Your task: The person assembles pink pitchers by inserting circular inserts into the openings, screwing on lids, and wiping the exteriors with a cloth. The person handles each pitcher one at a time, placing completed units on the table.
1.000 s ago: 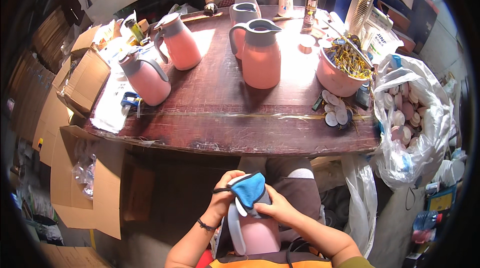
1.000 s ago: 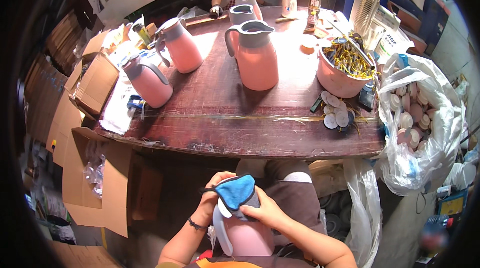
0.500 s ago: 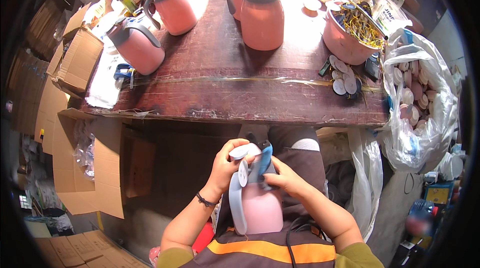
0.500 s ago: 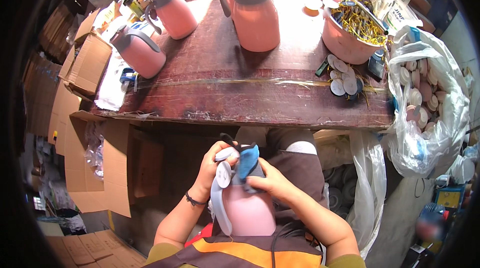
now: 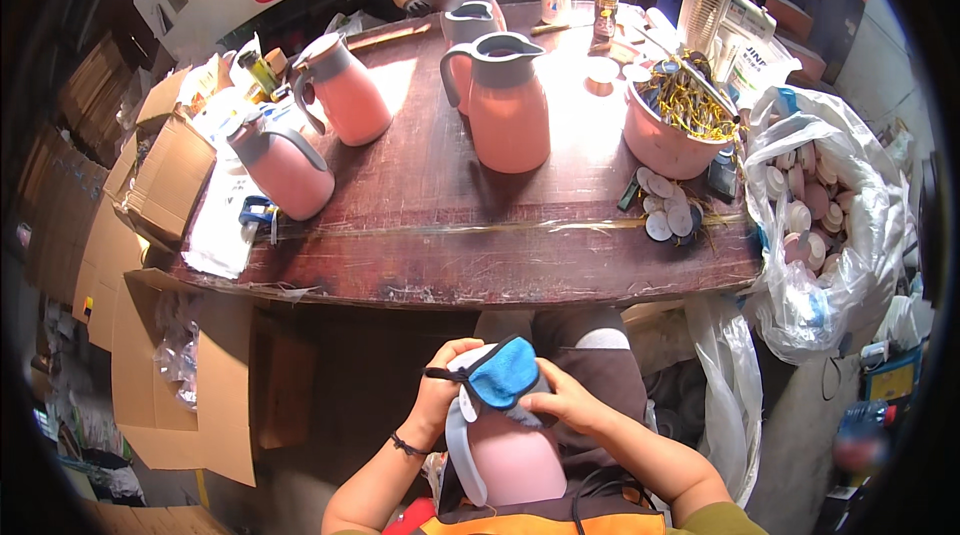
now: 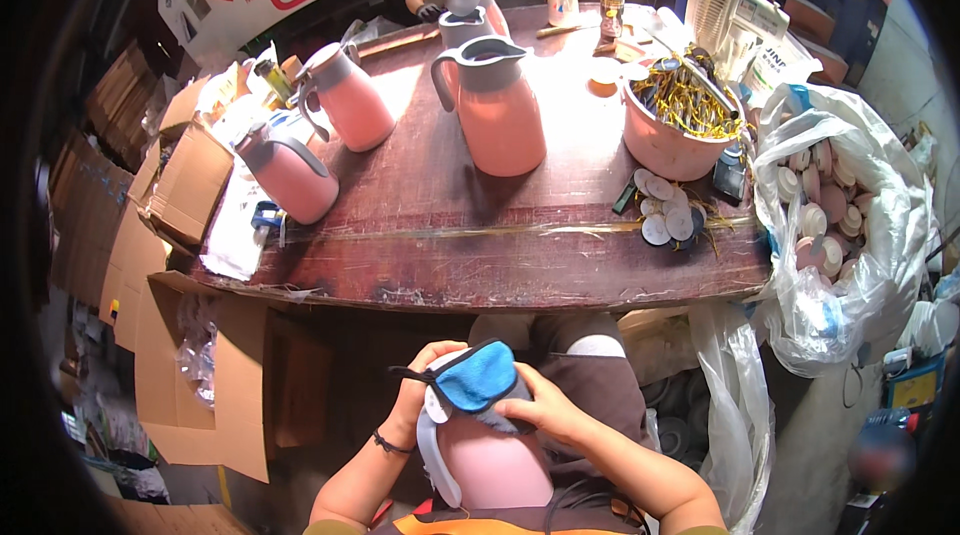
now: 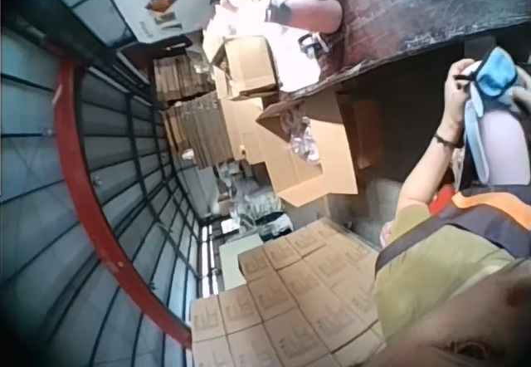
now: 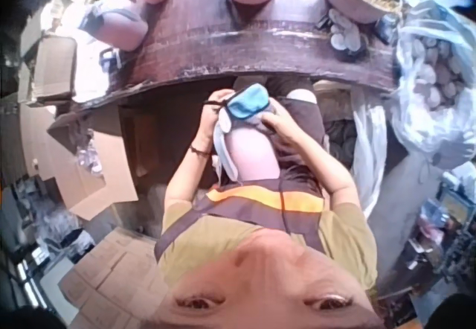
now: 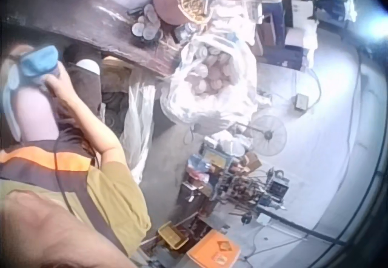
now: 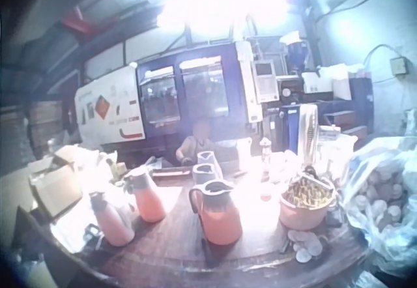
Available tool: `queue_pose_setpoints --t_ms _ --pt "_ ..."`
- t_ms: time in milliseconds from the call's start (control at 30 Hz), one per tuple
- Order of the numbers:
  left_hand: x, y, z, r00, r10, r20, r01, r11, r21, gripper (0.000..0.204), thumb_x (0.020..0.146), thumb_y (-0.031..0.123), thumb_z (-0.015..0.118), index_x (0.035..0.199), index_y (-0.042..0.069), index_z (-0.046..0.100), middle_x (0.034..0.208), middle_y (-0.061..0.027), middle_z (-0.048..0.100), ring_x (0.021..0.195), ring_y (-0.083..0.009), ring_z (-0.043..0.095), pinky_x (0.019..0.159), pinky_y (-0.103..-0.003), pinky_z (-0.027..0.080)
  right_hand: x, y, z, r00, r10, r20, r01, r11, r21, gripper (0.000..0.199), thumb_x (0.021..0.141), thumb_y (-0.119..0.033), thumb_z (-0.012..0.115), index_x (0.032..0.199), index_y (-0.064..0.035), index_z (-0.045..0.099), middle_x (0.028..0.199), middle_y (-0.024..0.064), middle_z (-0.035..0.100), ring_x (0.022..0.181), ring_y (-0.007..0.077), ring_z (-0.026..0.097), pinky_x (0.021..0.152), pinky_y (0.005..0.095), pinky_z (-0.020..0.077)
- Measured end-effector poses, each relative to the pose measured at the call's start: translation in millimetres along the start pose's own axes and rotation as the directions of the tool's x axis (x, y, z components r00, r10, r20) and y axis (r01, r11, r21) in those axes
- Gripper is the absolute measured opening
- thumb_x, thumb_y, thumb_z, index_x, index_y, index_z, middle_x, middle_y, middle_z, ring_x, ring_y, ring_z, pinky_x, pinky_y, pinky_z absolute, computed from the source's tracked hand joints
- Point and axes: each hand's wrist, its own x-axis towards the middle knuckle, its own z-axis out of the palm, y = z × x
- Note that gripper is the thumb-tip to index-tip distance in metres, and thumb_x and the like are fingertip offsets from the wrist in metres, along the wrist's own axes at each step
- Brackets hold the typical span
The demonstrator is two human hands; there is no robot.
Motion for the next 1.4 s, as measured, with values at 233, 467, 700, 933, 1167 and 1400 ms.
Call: queue_pose_setpoints --t_ms 233,467,700,933,1167,1400 --pt "-9.2 17.9 9.1 1.0 -0.022 -0.001 0.022 0.998 0.061 0.05 0.082 0.019 0.077 0.122 0.003 0.053 0.108 -0.0041 0.061 0.093 -0.009 0.058 0.079 -0.023 0.049 19.2 -44.2 -12.9 0.927 -0.139 -0.347 0.19 0.975 0.117 0.029 0.081 -0.003 0.056 0.109 -0.0016 0.057 0.096 0.0055 0.064 0.086 0.0141 0.062 0.079 0.0287 0.0511" --pt "-7.8 19.1 9.2 0.999 -0.029 -0.032 0.032 0.996 0.089 0.043 0.083 0.016 0.076 0.119 0.002 0.056 0.104 -0.0027 0.062 0.09 -0.0083 0.058 0.077 -0.022 0.048 48.7 -117.7 -67.4 0.555 -0.486 -0.675 0.428 0.863 -0.269 0.051 0.09 -0.027 0.063 0.132 -0.0029 0.047 0.121 0.0054 0.054 0.108 0.0179 0.052 0.093 0.0317 0.0432" --pt "19.6 -5.9 2.8 0.99 -0.081 -0.112 0.092 0.991 0.101 0.051 0.083 0.023 0.076 0.122 0.0 0.052 0.111 -0.0075 0.059 0.1 -0.0137 0.056 0.086 -0.027 0.047 -49.9 -40.5 42.7 0.941 0.111 0.32 -0.087 0.992 -0.088 0.043 0.098 -0.018 0.056 0.136 0.0002 0.046 0.124 0.0114 0.058 0.114 0.0151 0.055 0.094 0.0309 0.0472" --pt "8.5 3.0 7.3 0.983 -0.124 0.138 0.15 0.969 -0.196 0.041 0.093 0.014 0.053 0.132 0.003 0.046 0.118 -0.0074 0.058 0.102 -0.0126 0.058 0.086 -0.024 0.048 -48.7 -49.6 80.9 0.939 -0.077 0.334 0.248 0.824 -0.509 0.054 0.095 -0.022 0.06 0.138 0.0013 0.038 0.117 0.0115 0.056 0.108 0.0197 0.057 0.093 0.0363 0.0471" --pt "11.5 5.6 29.6 0.988 -0.157 0.002 0.155 0.98 -0.126 0.027 0.099 0.021 0.048 0.121 0.006 0.049 0.105 -0.0066 0.06 0.094 -0.0127 0.06 0.082 -0.026 0.05 -39.3 -22.6 78.1 0.991 0.077 0.113 -0.105 0.957 0.271 0.048 0.092 -0.009 0.062 0.132 0.0024 0.038 0.124 0.0135 0.052 0.117 0.0203 0.054 0.102 0.0341 0.0432" --pt "-15.2 15.6 29.1 0.981 0.188 -0.04 -0.18 0.973 0.144 0.03 0.099 0.03 0.051 0.111 0.003 0.057 0.1 -0.0062 0.061 0.096 -0.014 0.057 0.091 -0.031 0.046 -50.3 -42.3 61.7 0.986 -0.094 -0.135 0.131 0.947 0.294 0.039 0.097 -0.009 0.052 0.133 -0.0012 0.038 0.108 0.0109 0.06 0.088 0.0184 0.064 0.078 0.0317 0.052"
